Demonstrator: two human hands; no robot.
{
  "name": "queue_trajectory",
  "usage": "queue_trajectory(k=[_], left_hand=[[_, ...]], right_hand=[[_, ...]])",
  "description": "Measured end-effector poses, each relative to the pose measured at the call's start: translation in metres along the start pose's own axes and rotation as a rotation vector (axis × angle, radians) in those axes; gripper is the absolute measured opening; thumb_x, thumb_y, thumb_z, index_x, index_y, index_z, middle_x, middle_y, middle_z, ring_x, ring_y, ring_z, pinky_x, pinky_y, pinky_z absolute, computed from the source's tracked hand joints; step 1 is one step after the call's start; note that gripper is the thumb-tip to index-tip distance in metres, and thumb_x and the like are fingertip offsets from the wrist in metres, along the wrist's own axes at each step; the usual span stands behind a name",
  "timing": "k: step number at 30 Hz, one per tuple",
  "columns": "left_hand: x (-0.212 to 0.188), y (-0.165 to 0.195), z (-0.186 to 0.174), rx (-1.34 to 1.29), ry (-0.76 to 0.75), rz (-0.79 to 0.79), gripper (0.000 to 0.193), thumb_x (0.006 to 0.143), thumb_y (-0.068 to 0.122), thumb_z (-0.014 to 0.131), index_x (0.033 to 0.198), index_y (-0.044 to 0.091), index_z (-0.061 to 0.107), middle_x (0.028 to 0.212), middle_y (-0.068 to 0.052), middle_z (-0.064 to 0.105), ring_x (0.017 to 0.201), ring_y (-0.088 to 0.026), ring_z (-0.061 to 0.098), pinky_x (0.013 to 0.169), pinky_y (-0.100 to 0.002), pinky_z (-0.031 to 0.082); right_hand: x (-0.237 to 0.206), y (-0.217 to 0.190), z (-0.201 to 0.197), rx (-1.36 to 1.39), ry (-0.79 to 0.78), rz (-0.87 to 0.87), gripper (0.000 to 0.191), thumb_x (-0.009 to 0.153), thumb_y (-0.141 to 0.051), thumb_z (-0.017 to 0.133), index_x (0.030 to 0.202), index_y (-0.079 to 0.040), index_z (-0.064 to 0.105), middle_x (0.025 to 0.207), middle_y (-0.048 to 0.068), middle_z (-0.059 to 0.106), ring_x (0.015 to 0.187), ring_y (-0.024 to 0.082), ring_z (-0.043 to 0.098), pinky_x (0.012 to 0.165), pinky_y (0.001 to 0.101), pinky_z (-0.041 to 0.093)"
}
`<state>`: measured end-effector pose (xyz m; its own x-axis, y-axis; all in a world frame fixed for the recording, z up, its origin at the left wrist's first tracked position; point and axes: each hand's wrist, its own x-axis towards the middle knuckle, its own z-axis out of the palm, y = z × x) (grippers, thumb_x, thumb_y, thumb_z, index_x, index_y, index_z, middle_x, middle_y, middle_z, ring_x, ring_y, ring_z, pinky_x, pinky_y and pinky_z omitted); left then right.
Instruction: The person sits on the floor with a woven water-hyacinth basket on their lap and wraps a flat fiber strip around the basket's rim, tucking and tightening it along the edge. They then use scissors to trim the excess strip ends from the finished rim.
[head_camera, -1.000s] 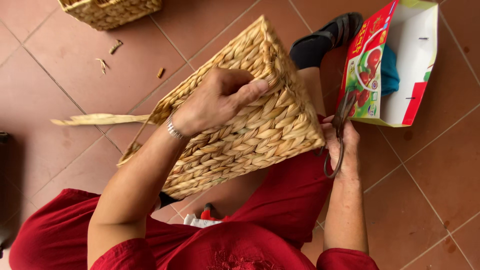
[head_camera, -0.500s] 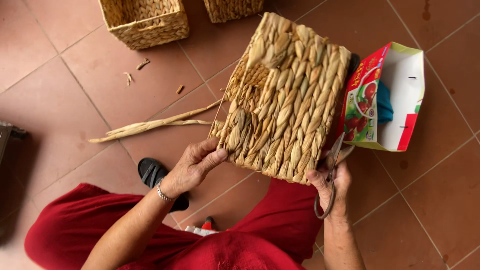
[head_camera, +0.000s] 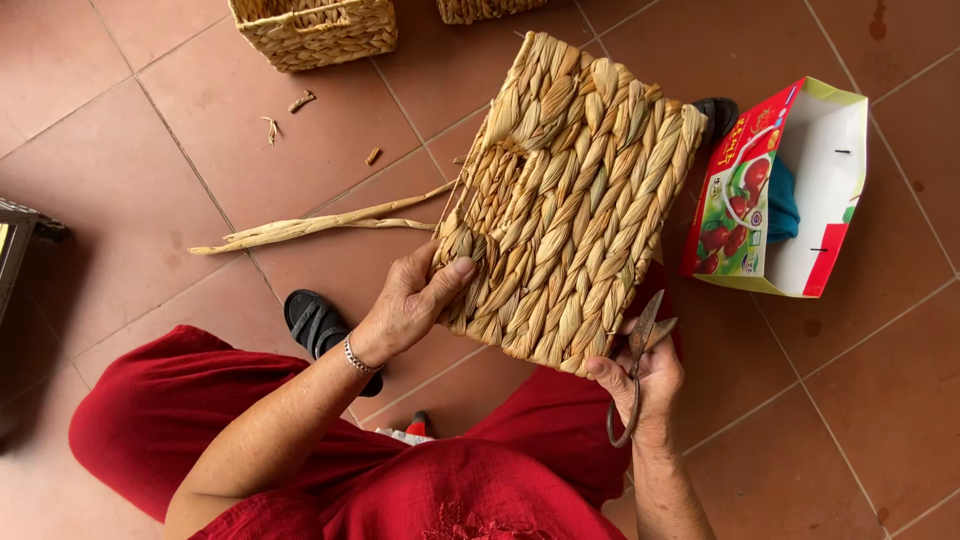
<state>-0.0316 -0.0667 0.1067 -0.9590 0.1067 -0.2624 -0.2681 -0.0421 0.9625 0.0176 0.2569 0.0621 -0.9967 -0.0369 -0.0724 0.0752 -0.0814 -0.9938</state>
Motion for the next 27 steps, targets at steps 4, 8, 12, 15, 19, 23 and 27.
queue_trajectory(k=[4,8,12,15,19,23,27], left_hand=[[0.003,0.007,0.0,0.018,-0.001,-0.014,0.04,0.102,0.032,0.062,0.126,-0.001,0.063,0.095,0.001,0.072,0.086,-0.004,0.062,0.074,-0.022,0.057],[0.012,0.02,-0.006,-0.094,-0.074,-0.253,0.04,0.094,0.028,0.07,0.124,0.001,0.068,0.094,-0.001,0.07,0.08,-0.009,0.061,0.065,-0.026,0.05],[0.028,0.029,-0.01,-0.098,-0.197,-0.233,0.042,0.085,0.023,0.08,0.12,0.003,0.07,0.101,-0.002,0.074,0.088,-0.009,0.066,0.077,-0.025,0.054],[0.033,0.03,-0.009,-0.103,-0.181,-0.263,0.042,0.078,0.02,0.083,0.115,0.004,0.074,0.099,-0.002,0.077,0.086,-0.009,0.067,0.075,-0.026,0.055],[0.032,0.027,-0.006,-0.114,-0.107,-0.367,0.039,0.074,0.018,0.083,0.109,0.003,0.078,0.091,-0.005,0.078,0.075,-0.014,0.066,0.062,-0.031,0.049],[0.031,0.02,-0.003,-0.053,-0.132,-0.402,0.035,0.078,0.018,0.083,0.109,0.001,0.079,0.089,-0.006,0.075,0.073,-0.015,0.06,0.061,-0.033,0.044],[0.034,0.014,0.001,-0.168,-0.264,-0.319,0.041,0.079,0.017,0.082,0.116,0.001,0.073,0.099,-0.005,0.077,0.089,-0.013,0.068,0.081,-0.03,0.054]], right_hand=[[0.0,0.0,-0.003,0.028,0.001,0.008,0.058,0.081,-0.025,0.089,0.122,0.0,0.056,0.102,0.008,0.068,0.078,0.012,0.067,0.07,0.027,0.062],[0.004,-0.003,-0.004,-0.078,-0.003,-0.008,0.055,0.083,-0.025,0.087,0.122,0.0,0.056,0.099,0.005,0.067,0.082,0.01,0.066,0.073,0.025,0.059],[0.012,-0.02,-0.005,-0.194,-0.091,-0.025,0.054,0.087,-0.021,0.084,0.127,0.002,0.057,0.107,0.003,0.071,0.094,0.008,0.068,0.084,0.0235,0.059],[0.016,-0.048,-0.008,-0.46,-0.157,-0.001,0.061,0.076,-0.017,0.088,0.129,-0.001,0.061,0.091,0.001,0.071,0.078,0.007,0.064,0.069,0.0239,0.056],[0.02,-0.095,-0.006,-0.704,-0.137,-0.054,0.068,0.066,-0.016,0.091,0.128,-0.006,0.062,0.083,-0.003,0.072,0.062,0.006,0.053,0.054,0.0255,0.05],[0.032,-0.14,0.008,-0.911,-0.186,-0.323,0.064,0.065,-0.016,0.093,0.124,-0.009,0.068,0.081,0.002,0.063,0.065,0.011,0.057,0.056,0.0272,0.052],[0.055,-0.172,0.029,-1.072,-0.427,-0.572,0.058,0.073,-0.013,0.086,0.128,-0.009,0.068,0.085,0.007,0.058,0.07,0.018,0.059,0.062,0.0354,0.052]])
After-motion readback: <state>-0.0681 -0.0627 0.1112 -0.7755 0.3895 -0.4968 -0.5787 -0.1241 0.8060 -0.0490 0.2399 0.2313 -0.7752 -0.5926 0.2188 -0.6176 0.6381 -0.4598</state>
